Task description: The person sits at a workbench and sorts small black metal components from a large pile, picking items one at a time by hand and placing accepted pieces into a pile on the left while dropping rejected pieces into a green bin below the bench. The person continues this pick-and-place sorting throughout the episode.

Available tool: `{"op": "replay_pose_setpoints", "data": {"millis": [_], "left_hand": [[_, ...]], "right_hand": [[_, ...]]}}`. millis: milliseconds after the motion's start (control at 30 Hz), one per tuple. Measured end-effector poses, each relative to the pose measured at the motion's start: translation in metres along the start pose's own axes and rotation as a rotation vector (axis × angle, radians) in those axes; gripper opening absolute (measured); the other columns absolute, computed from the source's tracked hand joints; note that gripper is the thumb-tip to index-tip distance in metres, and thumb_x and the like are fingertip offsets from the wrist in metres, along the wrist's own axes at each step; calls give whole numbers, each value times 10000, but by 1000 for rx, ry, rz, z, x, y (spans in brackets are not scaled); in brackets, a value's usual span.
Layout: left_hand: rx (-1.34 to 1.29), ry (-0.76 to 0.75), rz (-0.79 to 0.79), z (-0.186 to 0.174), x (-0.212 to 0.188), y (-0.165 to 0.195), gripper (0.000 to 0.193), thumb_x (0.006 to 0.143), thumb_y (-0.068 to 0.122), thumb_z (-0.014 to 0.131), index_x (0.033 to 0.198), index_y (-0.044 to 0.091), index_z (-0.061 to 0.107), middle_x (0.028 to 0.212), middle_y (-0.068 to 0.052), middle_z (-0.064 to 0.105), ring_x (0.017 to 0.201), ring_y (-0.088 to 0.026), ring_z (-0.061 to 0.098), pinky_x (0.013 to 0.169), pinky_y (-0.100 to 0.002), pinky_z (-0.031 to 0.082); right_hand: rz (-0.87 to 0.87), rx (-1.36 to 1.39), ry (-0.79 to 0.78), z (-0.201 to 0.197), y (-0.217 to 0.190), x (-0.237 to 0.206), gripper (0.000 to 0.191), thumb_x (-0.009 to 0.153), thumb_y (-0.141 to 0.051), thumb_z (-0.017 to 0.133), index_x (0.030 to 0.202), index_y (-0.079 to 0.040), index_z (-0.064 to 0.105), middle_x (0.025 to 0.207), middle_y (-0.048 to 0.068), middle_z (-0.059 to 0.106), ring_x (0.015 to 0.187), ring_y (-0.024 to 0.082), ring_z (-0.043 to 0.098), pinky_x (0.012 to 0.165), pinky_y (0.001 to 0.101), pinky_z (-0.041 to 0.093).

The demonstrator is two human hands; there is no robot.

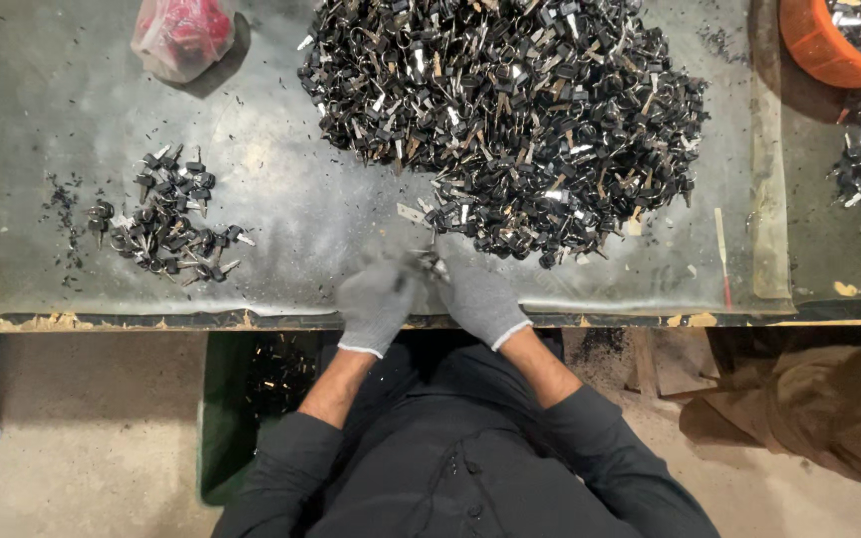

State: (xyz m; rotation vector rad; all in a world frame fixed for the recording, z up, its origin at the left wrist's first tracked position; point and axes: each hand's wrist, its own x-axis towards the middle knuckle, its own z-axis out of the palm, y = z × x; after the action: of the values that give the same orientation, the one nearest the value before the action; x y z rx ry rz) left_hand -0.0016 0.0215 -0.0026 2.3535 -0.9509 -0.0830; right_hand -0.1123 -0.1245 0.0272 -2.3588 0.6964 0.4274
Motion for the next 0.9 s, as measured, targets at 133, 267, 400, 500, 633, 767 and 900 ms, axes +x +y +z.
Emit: {"op": "replay_pose_setpoints", "data": {"millis": [133,267,400,500,633,767,900], "left_hand": [[137,332,186,-10,14,5,119,853,169,759,955,128,712,886,-58,711,799,-273,686,700,-445,520],[85,138,378,-3,67,20,338,783,134,718,1121,133,718,1113,-54,707,1031,-261,667,850,-389,559],[138,13,508,-8,95,20,282,843,179,732,1118,119,719,1024,-83,685,1004,-304,650,792,-441,538],[325,-132,482,-7,80,14,434,680,169,679,1091,27,683,1021,-171,667,942,-326,641,766,-402,540],[193,68,377,8,52,20,322,881,178,700,1189,88,672,1085,-134,654,1007,-342,618,823,-496,506],[173,84,313,15,44,17,449,800,120,684,1248,149,694,1068,-108,657,1008,-350,622,767,-500,490],[142,38,360,13,39,10,506,758,109,684,1259,184,693,1055,-118,665,993,-374,639,765,-504,491]], "right_hand": [[-246,-54,374,1,4,-1,569,906,-261,640,1416,-68,477,1011,293,685,858,477,689,707,572,560],[-84,-102,201,10,3,5,468,940,-295,633,1337,-63,548,989,253,700,929,448,693,823,572,554],[-108,-139,247,16,10,6,328,943,-327,643,1149,-72,655,1094,246,693,1028,431,676,867,560,550],[-194,-141,289,19,18,0,315,990,-335,622,1164,-75,655,1084,232,708,1055,418,689,966,565,523],[-224,-104,333,23,20,-5,482,924,-309,639,1329,-54,583,1178,259,683,1084,456,662,990,586,484],[-239,-103,332,23,19,-5,580,893,-320,668,1400,-76,529,1233,279,661,1133,491,628,983,608,462],[-307,-99,398,20,19,-6,569,859,-315,695,1357,-83,550,1179,283,686,1108,495,642,939,591,480]]}}
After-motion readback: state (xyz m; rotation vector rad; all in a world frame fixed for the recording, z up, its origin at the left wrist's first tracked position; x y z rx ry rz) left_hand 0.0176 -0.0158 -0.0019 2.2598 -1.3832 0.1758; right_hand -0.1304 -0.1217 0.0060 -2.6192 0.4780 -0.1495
